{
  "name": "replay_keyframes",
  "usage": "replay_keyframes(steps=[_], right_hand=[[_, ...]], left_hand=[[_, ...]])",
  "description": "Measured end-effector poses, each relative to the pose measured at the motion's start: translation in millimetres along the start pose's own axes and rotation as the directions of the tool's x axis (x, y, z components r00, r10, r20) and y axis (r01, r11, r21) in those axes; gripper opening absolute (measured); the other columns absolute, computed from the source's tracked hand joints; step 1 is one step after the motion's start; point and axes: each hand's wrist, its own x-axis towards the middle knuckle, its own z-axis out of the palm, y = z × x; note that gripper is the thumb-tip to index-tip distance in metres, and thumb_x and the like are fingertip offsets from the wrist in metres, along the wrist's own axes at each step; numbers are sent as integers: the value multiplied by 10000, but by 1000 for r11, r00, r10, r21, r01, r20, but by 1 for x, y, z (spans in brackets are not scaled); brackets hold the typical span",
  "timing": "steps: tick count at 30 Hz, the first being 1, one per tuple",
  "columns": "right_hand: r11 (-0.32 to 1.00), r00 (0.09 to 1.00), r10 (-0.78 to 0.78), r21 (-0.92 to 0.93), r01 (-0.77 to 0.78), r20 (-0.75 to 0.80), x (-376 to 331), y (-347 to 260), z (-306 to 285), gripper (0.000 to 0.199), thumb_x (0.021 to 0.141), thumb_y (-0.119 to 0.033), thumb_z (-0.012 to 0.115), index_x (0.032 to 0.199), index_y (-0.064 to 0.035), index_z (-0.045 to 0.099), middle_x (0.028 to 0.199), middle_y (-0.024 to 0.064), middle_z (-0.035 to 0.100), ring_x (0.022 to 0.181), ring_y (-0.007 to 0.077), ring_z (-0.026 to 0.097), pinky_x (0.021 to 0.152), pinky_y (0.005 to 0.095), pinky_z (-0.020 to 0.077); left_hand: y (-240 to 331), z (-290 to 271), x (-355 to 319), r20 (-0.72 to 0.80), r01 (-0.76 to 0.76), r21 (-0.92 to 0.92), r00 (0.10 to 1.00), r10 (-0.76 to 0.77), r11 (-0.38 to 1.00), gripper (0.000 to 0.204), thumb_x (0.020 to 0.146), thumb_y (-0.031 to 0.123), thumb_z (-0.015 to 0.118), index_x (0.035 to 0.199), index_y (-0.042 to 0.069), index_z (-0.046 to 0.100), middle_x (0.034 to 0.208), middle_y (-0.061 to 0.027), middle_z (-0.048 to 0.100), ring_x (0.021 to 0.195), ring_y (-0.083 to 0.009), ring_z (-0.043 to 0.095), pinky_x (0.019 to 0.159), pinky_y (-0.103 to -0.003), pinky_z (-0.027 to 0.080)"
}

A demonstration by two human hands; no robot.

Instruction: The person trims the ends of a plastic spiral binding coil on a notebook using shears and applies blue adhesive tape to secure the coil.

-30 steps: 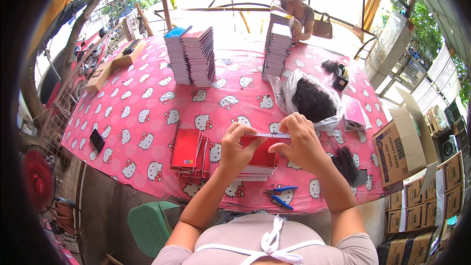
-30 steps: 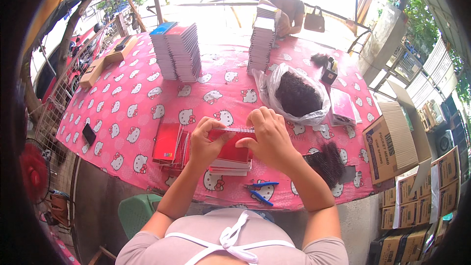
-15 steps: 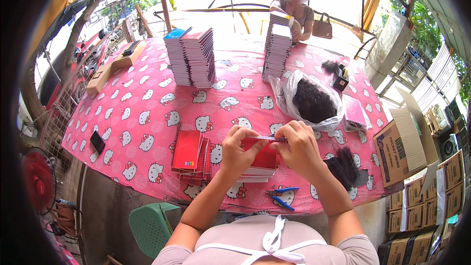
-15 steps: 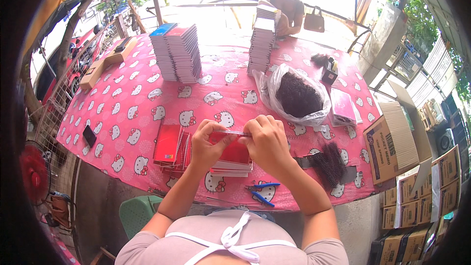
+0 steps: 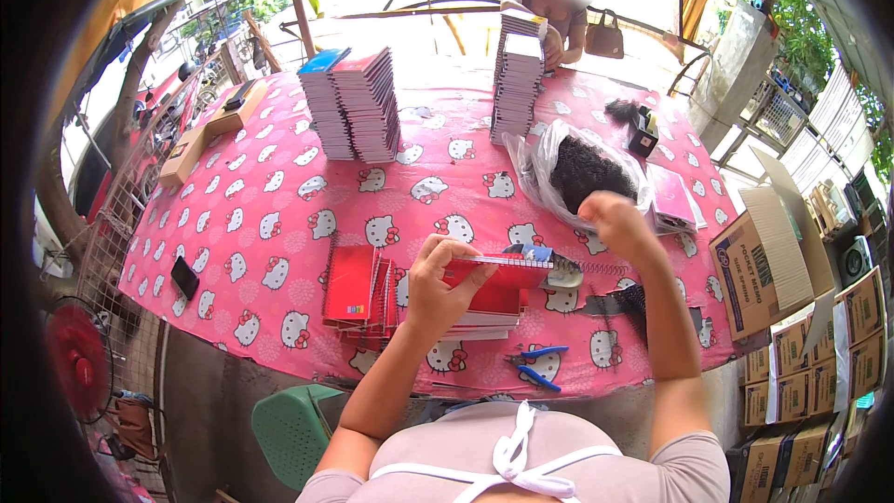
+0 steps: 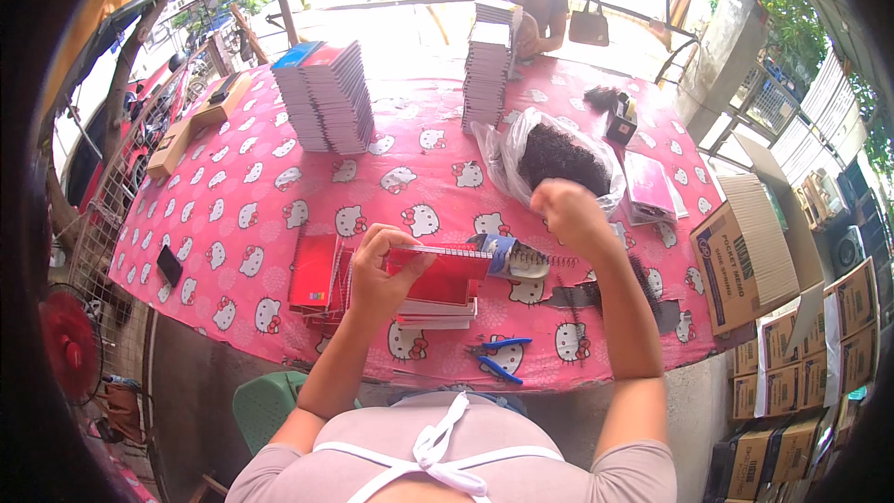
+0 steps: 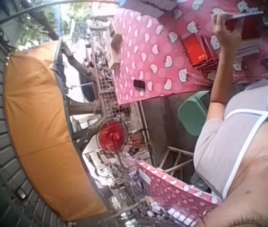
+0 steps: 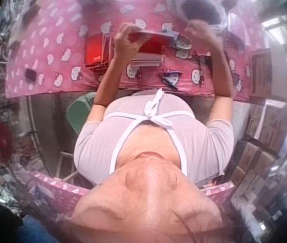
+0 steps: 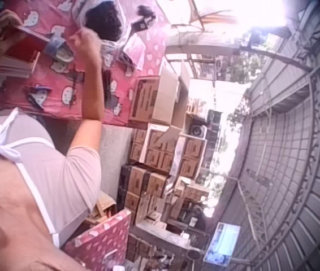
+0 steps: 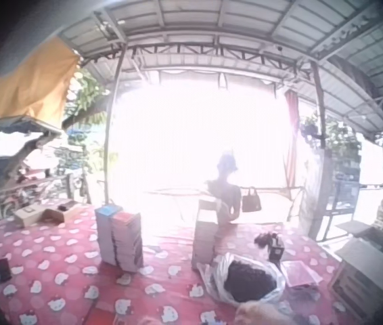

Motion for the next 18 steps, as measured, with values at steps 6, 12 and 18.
replay_keyframes(steps=[6,12,18], right_hand=[[936,970,195,-322,-139,146,-57,66,149,534,690,-350,759,1090,-55,565,981,163,661,940,357,643,856,458,501],[947,975,161,303,-108,-156,-7,34,73,390,758,-219,723,1033,-28,524,866,136,680,822,238,668,760,378,526],[930,980,-47,367,-29,194,13,-31,8,427,721,-69,749,1121,-37,601,1040,72,658,1003,171,590,894,342,470]], left_hand=[[8,6,4,42,-28,40,999,26,999,328,658,78,856,840,46,586,919,-55,557,855,-147,579,749,-282,498],[9,2,6,29,-27,31,999,27,999,337,641,89,867,820,47,585,891,-53,560,828,-160,586,733,-294,506],[6,2,6,73,-6,16,997,5,1000,342,642,103,869,845,42,600,883,-49,572,804,-166,594,725,-298,509]])
